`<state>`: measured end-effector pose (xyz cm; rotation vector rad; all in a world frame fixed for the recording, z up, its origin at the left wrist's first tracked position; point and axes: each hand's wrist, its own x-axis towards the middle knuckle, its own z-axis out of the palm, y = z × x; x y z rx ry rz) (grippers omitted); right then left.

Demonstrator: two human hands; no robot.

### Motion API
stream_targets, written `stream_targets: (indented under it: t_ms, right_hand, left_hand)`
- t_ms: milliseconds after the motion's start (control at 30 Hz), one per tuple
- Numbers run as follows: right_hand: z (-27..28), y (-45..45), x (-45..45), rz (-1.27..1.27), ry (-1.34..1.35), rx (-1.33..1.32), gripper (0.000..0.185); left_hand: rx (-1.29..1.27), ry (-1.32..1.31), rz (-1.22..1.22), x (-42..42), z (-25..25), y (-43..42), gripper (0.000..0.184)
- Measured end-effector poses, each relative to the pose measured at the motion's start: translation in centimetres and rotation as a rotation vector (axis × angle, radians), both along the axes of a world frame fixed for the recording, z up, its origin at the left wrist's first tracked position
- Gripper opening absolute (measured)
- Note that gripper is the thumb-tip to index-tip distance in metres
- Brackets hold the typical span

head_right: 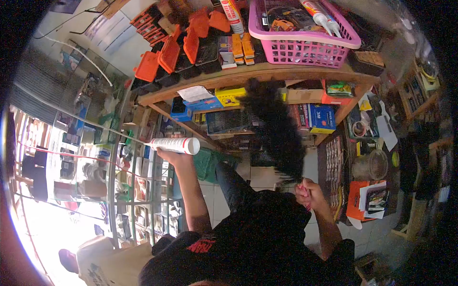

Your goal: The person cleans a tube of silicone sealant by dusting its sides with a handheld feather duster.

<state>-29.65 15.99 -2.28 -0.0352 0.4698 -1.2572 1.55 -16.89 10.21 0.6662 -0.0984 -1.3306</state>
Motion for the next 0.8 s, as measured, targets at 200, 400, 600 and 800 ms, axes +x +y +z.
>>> stream_targets:
  t_ms: [200, 400, 600, 800]
  right_hand:
    - [1.6, 0.3, -0.8, 0.094, 0.246, -0.112, 0.033]
    - [2.2, 0.2, -0.8, 0.126, 0.267, -0.06, 0.033]
    - [2.7, 0.0, -0.4, 0.141, 0.454, -0.122, 0.028]
    - [3.7, -1.3, 0.6, 0.105, 0.628, -0.224, 0.012]
  left_hand:
    - [0.013, -0.004, -0.029, -0.3, 0.4, 0.3, 0.061]
    - [-0.058, 0.126, -0.145, -0.2, 1.4, 0.7, 0.055]
    - [-0.07, 0.076, -0.099, -0.8, 2.6, 1.3, 0.061]
    - [-0.114, 0.004, -0.053, -0.3, 0.9, 1.0, 0.06]
